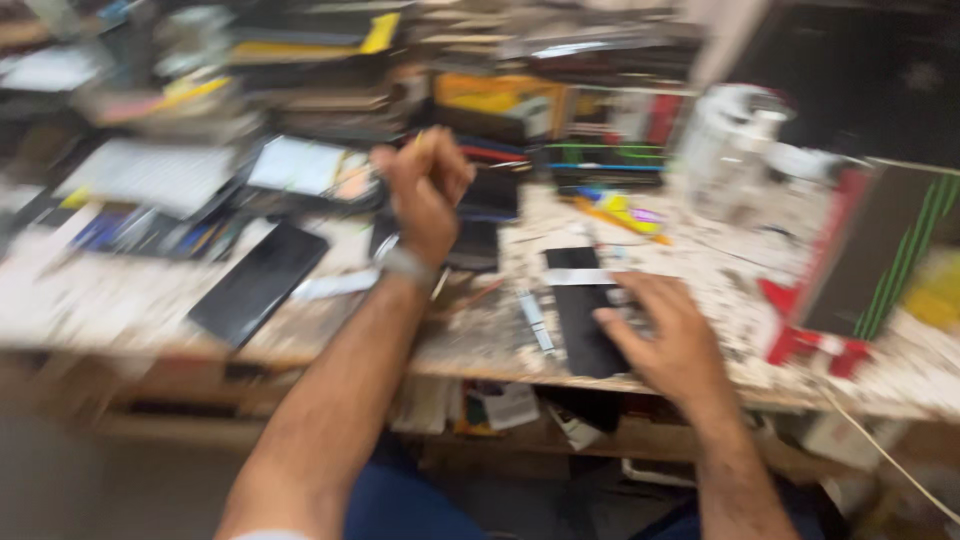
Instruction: The person powers on a Vivo smartphone, waits for the boot screen, and then enters a passcode to unlock the device. After unlocking, they briefly navigate the home screen and then place the phone down on the workbench.
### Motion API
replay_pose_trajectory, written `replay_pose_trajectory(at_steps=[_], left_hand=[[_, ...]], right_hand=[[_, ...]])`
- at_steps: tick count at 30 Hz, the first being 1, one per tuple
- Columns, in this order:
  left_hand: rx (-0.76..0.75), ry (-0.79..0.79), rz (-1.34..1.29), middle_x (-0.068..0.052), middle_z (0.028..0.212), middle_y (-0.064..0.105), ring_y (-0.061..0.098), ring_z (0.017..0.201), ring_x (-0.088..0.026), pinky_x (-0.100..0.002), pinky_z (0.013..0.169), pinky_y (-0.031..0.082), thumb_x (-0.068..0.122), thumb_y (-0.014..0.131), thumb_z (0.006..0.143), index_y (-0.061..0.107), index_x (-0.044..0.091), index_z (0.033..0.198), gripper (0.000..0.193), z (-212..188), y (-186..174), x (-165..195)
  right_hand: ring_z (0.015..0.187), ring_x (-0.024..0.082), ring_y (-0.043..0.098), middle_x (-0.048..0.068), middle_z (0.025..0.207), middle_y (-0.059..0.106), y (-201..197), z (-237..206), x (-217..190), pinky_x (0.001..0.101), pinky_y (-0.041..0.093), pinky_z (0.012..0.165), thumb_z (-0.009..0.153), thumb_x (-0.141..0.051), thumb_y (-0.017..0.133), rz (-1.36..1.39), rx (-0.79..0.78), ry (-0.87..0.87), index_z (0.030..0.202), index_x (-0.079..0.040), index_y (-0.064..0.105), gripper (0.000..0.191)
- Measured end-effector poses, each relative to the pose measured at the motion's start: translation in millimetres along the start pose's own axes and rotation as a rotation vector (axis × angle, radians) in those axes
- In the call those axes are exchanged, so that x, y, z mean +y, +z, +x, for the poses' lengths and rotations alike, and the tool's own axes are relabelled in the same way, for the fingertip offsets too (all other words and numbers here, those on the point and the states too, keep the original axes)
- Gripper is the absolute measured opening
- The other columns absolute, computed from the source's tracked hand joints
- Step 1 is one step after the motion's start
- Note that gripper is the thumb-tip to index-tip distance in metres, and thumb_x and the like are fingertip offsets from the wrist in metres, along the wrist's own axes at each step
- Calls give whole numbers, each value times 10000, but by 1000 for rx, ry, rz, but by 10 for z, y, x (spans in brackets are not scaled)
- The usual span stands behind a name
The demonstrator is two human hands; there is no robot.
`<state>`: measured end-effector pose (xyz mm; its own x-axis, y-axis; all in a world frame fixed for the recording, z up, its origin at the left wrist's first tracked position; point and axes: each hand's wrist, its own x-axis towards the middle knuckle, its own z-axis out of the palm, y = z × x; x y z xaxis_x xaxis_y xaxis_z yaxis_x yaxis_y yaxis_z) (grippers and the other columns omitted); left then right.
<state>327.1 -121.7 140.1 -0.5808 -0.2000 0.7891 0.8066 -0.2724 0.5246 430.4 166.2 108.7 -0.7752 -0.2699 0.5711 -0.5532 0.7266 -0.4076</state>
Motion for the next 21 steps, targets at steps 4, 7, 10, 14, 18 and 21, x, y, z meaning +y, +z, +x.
replay_pose_trajectory(at_steps=[4, 7, 10, 14, 18, 21], left_hand=[[63, 80, 214, -11, 641, 444, 380, 556, -100, -277, 528, 255, 782, 174, 1030, 544, 84, 679, 864, 118, -199, 53], [-198, 247, 491, -87, 662, 441, 446, 602, -208, -357, 570, 321, 687, 382, 1055, 504, 39, 708, 746, 41, -116, 71], [-502, 322, 744, -121, 652, 482, 502, 607, -323, -452, 576, 369, 443, 700, 973, 536, 47, 690, 513, -90, 90, 102], [-539, 149, 806, -142, 662, 421, 436, 615, -331, -457, 601, 317, 276, 697, 921, 488, 32, 704, 388, -201, 196, 77], [-430, 166, 765, -104, 652, 421, 437, 587, -250, -371, 586, 310, 395, 542, 1138, 500, 16, 709, 574, -266, 31, -1], [-402, 179, 718, -81, 662, 538, 540, 609, -211, -319, 612, 366, 462, 435, 1224, 618, 10, 748, 682, -343, -103, -59]], right_hand=[[1099, 312, 660, 156, 1194, 718, 36, 37, -97, 409, 536, 918, 869, -267, 770, 17, -32, -14, 1225, -43, 711, 425], [1102, 323, 656, 164, 1187, 720, 21, 47, -131, 417, 529, 935, 872, -247, 777, -1, -6, -64, 1215, -33, 711, 410], [1113, 330, 656, 164, 1155, 720, -29, 17, -62, 418, 529, 957, 875, -205, 794, 10, 63, -85, 1178, -24, 711, 363], [1101, 318, 667, 146, 1142, 721, -68, -51, 79, 414, 544, 968, 852, -143, 822, 103, 147, -88, 1124, -5, 706, 326], [1142, 303, 666, 128, 1149, 709, -180, -222, 117, 399, 535, 1016, 886, -65, 790, 99, 294, -119, 1100, -27, 709, 232], [1171, 264, 659, 101, 1164, 696, -449, -404, 208, 372, 531, 1026, 951, -27, 751, 88, 498, -121, 1105, -40, 681, 169]])
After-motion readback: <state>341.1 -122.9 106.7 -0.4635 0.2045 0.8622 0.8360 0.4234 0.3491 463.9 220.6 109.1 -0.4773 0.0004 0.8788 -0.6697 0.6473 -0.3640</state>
